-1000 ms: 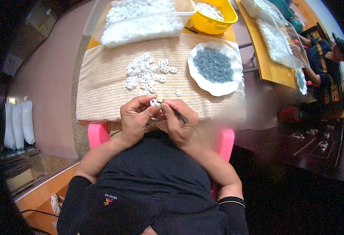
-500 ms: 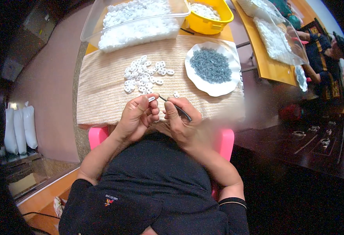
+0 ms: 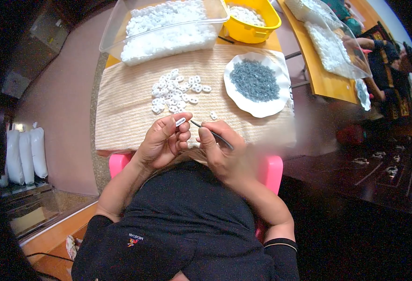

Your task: Assembling small white plastic components by inserting small gray pins using a hand tool.

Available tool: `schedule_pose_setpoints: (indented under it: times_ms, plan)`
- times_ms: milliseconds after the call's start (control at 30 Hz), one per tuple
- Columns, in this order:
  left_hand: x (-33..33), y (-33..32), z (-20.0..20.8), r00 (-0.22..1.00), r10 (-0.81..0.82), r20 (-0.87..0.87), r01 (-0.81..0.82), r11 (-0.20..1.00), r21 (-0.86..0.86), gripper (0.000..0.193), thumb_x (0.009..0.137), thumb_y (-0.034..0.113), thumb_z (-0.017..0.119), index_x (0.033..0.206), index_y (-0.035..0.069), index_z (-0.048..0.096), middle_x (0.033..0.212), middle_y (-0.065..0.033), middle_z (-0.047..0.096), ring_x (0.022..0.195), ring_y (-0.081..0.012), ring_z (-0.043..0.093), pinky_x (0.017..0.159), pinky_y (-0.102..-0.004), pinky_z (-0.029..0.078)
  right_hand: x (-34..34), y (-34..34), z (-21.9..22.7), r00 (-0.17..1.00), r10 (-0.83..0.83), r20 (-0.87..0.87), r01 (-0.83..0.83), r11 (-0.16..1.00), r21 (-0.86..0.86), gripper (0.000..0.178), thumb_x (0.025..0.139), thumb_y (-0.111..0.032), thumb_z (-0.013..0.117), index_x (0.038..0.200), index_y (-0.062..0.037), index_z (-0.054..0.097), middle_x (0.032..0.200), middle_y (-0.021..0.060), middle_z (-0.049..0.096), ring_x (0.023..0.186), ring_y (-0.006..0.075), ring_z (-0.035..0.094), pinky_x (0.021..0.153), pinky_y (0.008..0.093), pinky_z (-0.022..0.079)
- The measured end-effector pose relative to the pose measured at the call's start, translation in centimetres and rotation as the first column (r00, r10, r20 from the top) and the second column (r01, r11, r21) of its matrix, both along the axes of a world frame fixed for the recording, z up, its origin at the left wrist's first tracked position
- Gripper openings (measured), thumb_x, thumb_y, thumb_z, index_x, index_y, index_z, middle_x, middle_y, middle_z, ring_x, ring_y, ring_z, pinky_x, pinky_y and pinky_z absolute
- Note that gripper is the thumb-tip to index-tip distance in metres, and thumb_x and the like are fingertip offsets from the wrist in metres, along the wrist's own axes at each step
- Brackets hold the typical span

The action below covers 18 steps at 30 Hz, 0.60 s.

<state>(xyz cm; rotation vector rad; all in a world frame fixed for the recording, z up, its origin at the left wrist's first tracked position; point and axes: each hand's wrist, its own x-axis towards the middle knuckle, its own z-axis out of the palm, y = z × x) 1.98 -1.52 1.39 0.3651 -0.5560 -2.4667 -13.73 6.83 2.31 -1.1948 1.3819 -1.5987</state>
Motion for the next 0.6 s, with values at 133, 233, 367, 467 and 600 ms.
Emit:
schedule_pose_setpoints:
  times_ms: [133,233,367,467,600]
  plan:
    - [0.21,-0.22,0.03,1.000,-0.013,-0.021,0.013,1.000,0.003,0.043,0.095,0.023,0.056,0.127,-0.004,0.047,0.094,-0.0040,0.057,0.085,-0.0115,0.059,0.077,-0.0261,0.056,0.32,-0.05,0.48,1.000,-0.018,0.012,0.018,1.000,-0.015,0.011,0.090,-0.001,0.058,0.099,0.0053,0.061,0.088,0.0107,0.060,0.064,0.0127,0.060,0.057,0.0230,0.049]
    - [0.26,-0.33,0.16,0.999,-0.023,-0.032,0.024,0.999,0.022,0.043,0.095,0.023,0.056,0.126,-0.004,0.047,0.094,-0.0040,0.056,0.085,-0.0120,0.059,0.076,-0.0259,0.056,0.34,0.03,0.77,1.000,-0.016,0.019,0.016,1.000,0.003,0.011,0.090,-0.001,0.059,0.098,0.0054,0.061,0.088,0.0106,0.060,0.064,0.0125,0.060,0.057,0.0230,0.050]
    - [0.24,-0.38,0.29,0.997,-0.046,-0.059,0.048,0.998,0.038,0.041,0.095,0.022,0.054,0.126,-0.004,0.047,0.094,-0.0048,0.056,0.085,-0.0131,0.059,0.075,-0.0261,0.056,0.07,0.03,0.48,1.000,0.004,-0.023,-0.004,1.000,-0.009,0.010,0.090,-0.001,0.059,0.098,0.0053,0.061,0.088,0.0101,0.060,0.064,0.0118,0.060,0.058,0.0225,0.050]
    - [0.27,-0.41,0.39,0.998,-0.050,-0.049,0.052,0.998,0.047,0.039,0.096,0.020,0.054,0.126,-0.004,0.048,0.093,-0.0057,0.057,0.085,-0.0135,0.059,0.075,-0.0266,0.056,0.18,0.00,0.55,1.000,-0.005,-0.014,0.005,1.000,-0.016,0.010,0.090,-0.002,0.059,0.097,0.0052,0.062,0.087,0.0096,0.060,0.064,0.0114,0.060,0.058,0.0220,0.050]
    - [0.23,-0.30,0.63,0.996,-0.043,0.081,0.043,0.999,0.005,0.038,0.095,0.023,0.055,0.125,0.000,0.051,0.094,-0.0038,0.053,0.082,-0.0126,0.054,0.071,-0.0276,0.055,0.13,0.06,0.57,1.000,0.005,-0.030,-0.005,1.000,0.005,0.010,0.091,-0.002,0.059,0.097,0.0051,0.062,0.086,0.0093,0.060,0.064,0.0113,0.060,0.057,0.0218,0.049]
